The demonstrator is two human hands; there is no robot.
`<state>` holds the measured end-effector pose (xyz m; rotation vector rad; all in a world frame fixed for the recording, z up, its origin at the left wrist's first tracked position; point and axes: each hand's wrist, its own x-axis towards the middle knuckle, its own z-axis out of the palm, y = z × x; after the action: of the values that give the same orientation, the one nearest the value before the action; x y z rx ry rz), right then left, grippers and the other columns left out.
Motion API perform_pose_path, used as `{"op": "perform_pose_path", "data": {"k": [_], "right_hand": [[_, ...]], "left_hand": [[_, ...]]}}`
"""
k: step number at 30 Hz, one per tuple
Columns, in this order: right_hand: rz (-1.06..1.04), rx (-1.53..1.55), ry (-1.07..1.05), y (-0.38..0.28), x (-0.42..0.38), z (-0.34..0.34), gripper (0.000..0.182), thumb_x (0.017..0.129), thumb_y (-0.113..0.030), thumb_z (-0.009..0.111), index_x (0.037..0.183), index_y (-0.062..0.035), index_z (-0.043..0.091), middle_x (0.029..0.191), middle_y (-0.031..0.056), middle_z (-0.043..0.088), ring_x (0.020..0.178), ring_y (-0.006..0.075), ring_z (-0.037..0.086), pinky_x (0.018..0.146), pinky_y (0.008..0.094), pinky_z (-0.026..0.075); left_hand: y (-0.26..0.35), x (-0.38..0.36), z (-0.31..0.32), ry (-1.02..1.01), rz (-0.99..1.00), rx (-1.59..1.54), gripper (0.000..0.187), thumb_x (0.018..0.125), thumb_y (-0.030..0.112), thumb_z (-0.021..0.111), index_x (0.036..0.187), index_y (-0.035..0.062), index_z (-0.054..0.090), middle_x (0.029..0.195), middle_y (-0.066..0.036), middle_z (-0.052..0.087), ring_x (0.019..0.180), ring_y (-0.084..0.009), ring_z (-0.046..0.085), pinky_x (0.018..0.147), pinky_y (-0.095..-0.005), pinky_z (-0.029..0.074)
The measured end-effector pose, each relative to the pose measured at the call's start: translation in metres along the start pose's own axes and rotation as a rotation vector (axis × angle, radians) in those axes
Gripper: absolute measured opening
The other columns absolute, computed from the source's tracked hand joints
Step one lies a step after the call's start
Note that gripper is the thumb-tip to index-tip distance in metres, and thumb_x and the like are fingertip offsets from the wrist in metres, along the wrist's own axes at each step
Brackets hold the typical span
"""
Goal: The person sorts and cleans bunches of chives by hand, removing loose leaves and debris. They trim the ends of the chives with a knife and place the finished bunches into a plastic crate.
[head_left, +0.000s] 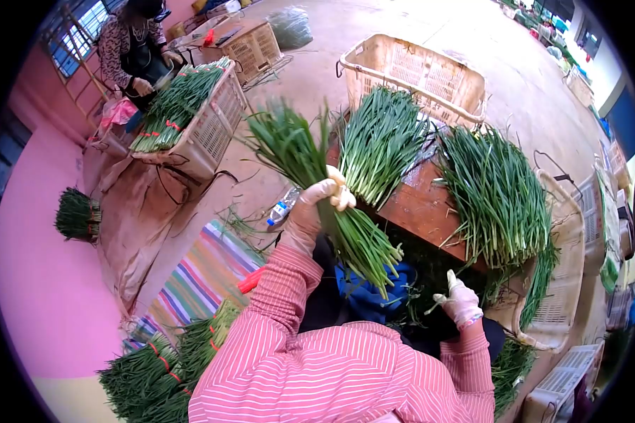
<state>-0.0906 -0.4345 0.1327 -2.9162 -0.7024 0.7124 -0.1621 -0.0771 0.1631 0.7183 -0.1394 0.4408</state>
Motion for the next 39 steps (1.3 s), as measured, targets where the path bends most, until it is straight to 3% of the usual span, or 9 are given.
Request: {"op": "perform_pose_path", "data": {"k": [4,9,11,15,17,19,32,35,39], "right_hand": [[-0.304,0.558,0.285,-0.039,-0.003,-0.033,0.058,0.079,-0.031,0.069,0.129,-0.0064,0.051,0.131,0.0169,0.051,0.121,0.0298,0.050,0.100,0.0349,0.040],[-0.635,0.647,0.885,-0.089,-0.006,-0.095,0.037,0.080,-0.020,0.072,0.115,-0.0091,0.063,0.089,0.0086,0.065,0.071,0.0211,0.062,0.065,0.0301,0.050],[-0.683,0.663,1.007,-0.114,-0.015,-0.127,0.034,0.080,-0.021,0.072,0.111,-0.0093,0.065,0.078,0.0082,0.063,0.062,0.0191,0.060,0.057,0.0290,0.048],[-0.634,0.665,1.042,-0.127,0.001,-0.154,0.028,0.079,-0.019,0.072,0.104,-0.0060,0.067,0.079,0.0108,0.064,0.068,0.0191,0.062,0.064,0.0257,0.050],[-0.550,1.206,0.625,-0.120,-0.002,-0.157,0.021,0.085,-0.015,0.067,0.099,0.0000,0.068,0.081,0.0034,0.066,0.073,0.0097,0.059,0.067,0.0227,0.048],[-0.436,1.393,0.405,-0.109,-0.009,-0.164,0.017,0.087,-0.013,0.066,0.097,0.0008,0.069,0.082,0.0005,0.064,0.073,0.0060,0.056,0.064,0.0216,0.047],[-0.464,1.216,0.541,-0.067,-0.049,-0.217,0.019,0.089,-0.022,0.063,0.092,-0.0050,0.072,0.063,-0.0047,0.056,0.052,0.0001,0.041,0.047,0.0147,0.030],[-0.483,1.098,0.679,-0.051,-0.059,-0.240,0.029,0.094,-0.030,0.056,0.100,-0.0066,0.071,0.067,-0.0024,0.058,0.054,0.0014,0.043,0.048,0.0150,0.032],[-0.592,0.909,0.762,-0.032,-0.077,-0.274,0.030,0.097,-0.030,0.051,0.101,-0.0066,0.071,0.066,-0.0036,0.058,0.051,0.0011,0.039,0.045,0.0150,0.031]], "left_hand": [[-0.017,0.002,0.027,0.068,-0.156,0.179,0.019,0.081,0.015,0.061,0.092,-0.0011,0.060,0.071,-0.007,0.057,0.060,-0.0184,0.058,0.066,-0.0330,0.050],[-0.044,-0.002,0.076,0.063,-0.387,0.436,0.017,0.084,0.014,0.063,0.097,0.0017,0.063,0.080,-0.003,0.061,0.070,-0.0137,0.059,0.065,-0.0286,0.049],[-0.069,-0.006,0.084,-0.044,-0.205,0.613,0.019,0.084,0.015,0.063,0.099,0.0020,0.063,0.082,-0.003,0.063,0.073,-0.0140,0.060,0.067,-0.0301,0.049],[-0.125,-0.014,0.076,-0.134,-0.197,0.723,0.021,0.083,0.015,0.063,0.100,0.0033,0.064,0.085,-0.003,0.064,0.077,-0.0140,0.060,0.072,-0.0309,0.049],[-0.129,-0.021,0.077,-0.126,-0.393,0.783,0.021,0.081,0.015,0.064,0.099,0.0048,0.066,0.087,-0.005,0.066,0.080,-0.0134,0.061,0.074,-0.0305,0.049],[-0.134,-0.025,0.074,-0.145,-0.472,0.760,0.022,0.080,0.016,0.065,0.098,0.0046,0.067,0.090,-0.005,0.067,0.084,-0.0148,0.062,0.078,-0.0307,0.049],[-0.147,-0.043,0.067,-0.359,-0.433,1.083,0.034,0.079,0.029,0.066,0.106,0.0083,0.065,0.101,-0.012,0.066,0.097,-0.0268,0.062,0.086,-0.0345,0.047],[-0.154,-0.042,0.067,-0.378,-0.424,1.072,0.035,0.078,0.029,0.066,0.106,0.0081,0.065,0.102,-0.011,0.066,0.096,-0.0267,0.062,0.085,-0.0347,0.047],[-0.146,-0.036,0.087,-0.411,-0.498,1.146,0.030,0.078,0.012,0.071,0.106,0.0048,0.065,0.100,-0.006,0.066,0.092,-0.0141,0.061,0.083,-0.0293,0.049]]}}
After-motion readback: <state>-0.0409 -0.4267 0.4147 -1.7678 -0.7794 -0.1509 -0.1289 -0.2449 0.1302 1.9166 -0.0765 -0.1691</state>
